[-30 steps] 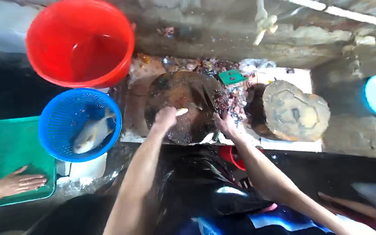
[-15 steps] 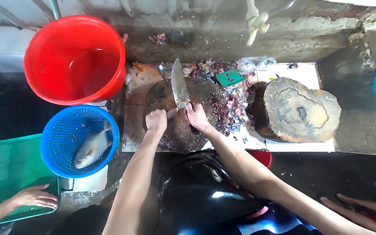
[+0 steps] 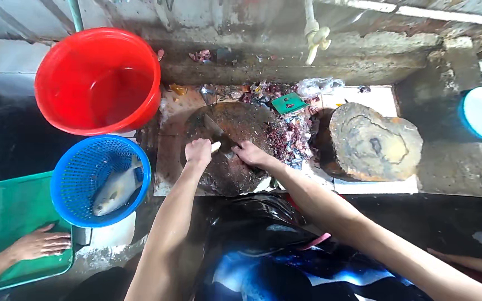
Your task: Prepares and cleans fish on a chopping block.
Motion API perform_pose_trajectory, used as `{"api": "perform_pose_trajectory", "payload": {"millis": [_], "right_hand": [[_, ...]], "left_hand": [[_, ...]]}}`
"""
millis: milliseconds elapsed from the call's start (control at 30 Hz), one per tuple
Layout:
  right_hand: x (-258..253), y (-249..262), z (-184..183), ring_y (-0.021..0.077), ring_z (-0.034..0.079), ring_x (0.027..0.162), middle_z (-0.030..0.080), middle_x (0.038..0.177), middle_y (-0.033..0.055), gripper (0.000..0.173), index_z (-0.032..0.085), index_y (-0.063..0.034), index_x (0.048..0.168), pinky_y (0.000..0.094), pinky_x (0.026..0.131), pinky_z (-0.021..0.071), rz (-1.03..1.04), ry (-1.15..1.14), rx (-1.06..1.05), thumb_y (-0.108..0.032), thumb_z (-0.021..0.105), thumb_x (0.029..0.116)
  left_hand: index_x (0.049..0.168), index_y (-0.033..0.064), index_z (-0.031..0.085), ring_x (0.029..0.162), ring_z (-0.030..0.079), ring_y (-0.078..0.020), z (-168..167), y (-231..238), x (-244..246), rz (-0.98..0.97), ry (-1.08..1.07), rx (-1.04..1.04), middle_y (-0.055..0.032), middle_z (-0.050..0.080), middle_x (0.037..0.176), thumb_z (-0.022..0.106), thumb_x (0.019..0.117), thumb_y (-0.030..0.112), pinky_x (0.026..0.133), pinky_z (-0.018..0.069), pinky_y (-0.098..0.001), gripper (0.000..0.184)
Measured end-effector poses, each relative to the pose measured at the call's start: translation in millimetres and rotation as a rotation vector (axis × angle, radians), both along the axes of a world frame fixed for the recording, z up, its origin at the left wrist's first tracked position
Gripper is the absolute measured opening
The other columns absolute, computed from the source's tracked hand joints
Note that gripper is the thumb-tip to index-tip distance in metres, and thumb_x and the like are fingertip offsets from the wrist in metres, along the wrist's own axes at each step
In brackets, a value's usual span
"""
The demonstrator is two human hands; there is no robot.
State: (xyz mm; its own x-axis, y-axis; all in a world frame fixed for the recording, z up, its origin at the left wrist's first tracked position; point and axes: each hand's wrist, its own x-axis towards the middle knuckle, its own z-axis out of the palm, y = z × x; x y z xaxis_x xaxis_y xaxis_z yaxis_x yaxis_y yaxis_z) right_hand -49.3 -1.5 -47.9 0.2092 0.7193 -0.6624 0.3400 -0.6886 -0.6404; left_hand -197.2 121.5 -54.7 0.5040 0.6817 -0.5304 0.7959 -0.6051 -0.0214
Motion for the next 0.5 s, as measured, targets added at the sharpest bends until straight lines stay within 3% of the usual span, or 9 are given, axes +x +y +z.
{"api": "perform_pose_trajectory", "payload": {"millis": [67,133,200,233,300,400,500], "right_hand": [[17.6,-17.4,17.3,0.0301,0.073,0.077,0.072,0.093,0.0164,0.035,0.056,-0.0076,0.135,0.0514,0.071,0.0606,0.162,-0.25,0.102,-0.025,0.048,0.1056],[27.3,-30.7,40.4,0.0399,0.072,0.093,0.07,0.102,0.0218,0.043,0.047,-0.0088,0.146,0.0602,0.08,0.0575,0.368,-0.473,-0.001,-0.027,0.047,0.1069],[28.4,-43.7,55.1,0.0414,0.071,0.095,0.07,0.103,0.0197,0.037,0.052,-0.0159,0.141,0.0612,0.078,0.0584,0.577,-0.655,-0.107,-0.031,0.046,0.1087],[27.1,-45.7,64.0,0.0425,0.071,0.094,0.07,0.102,0.0201,0.039,0.052,-0.0182,0.145,0.0615,0.075,0.0579,0.666,-0.715,-0.139,-0.025,0.05,0.1066],[21.9,-44.0,84.0,0.0439,0.07,0.09,0.07,0.098,0.0207,0.044,0.054,-0.016,0.143,0.0618,0.071,0.0567,0.789,-0.807,-0.178,-0.012,0.057,0.0996],[16.1,-34.4,105.8,0.0405,0.071,0.083,0.069,0.087,0.0164,0.029,0.059,-0.013,0.129,0.0571,0.068,0.0566,0.935,-0.919,-0.186,-0.01,0.057,0.0999],[4.7,-22.3,120.5,0.0389,0.07,0.084,0.067,0.085,0.0162,0.02,0.061,-0.0077,0.12,0.0537,0.071,0.0563,1.057,-0.956,-0.203,-0.008,0.056,0.1008]], "left_hand": [[0.103,0.0066,0.072,0.103,0.068,-0.0368,0.9,3.7,0.6,0.0,-0.006,-0.004,-0.0162,0.071,0.109,0.08,0.0795,0.017,0.082,0.0555,-0.0576,0.027],[0.103,0.0069,0.072,0.102,0.069,-0.0367,1.9,6.1,1.5,-0.003,-0.003,-0.013,-0.0159,0.072,0.108,0.079,0.0802,0.017,0.08,0.0558,-0.0578,0.026],[0.101,0.0076,0.072,0.099,0.069,-0.0362,0.5,7.5,1.9,-0.032,0.001,-0.019,-0.0155,0.072,0.106,0.079,0.0802,0.017,0.077,0.0561,-0.0571,0.024],[0.101,0.0079,0.072,0.099,0.07,-0.036,0.6,10.3,2.6,-0.05,0.001,-0.021,-0.0152,0.072,0.105,0.079,0.0799,0.017,0.077,0.0561,-0.0568,0.024],[0.101,0.0089,0.071,0.097,0.07,-0.0356,-0.7,14.5,3.0,-0.091,0.001,-0.022,-0.0144,0.072,0.103,0.08,0.0794,0.018,0.076,0.0558,-0.0561,0.025],[0.102,0.0094,0.071,0.098,0.069,-0.0349,1.5,15.0,5.6,-0.107,0.004,-0.034,-0.0143,0.072,0.104,0.08,0.0797,0.018,0.078,0.0553,-0.0565,0.026],[0.1,0.0057,0.073,0.097,0.07,-0.038,7.5,10.5,15.7,-0.138,-0.001,-0.047,-0.0168,0.072,0.103,0.077,0.0849,0.017,0.078,0.056,-0.0575,0.019]]}}
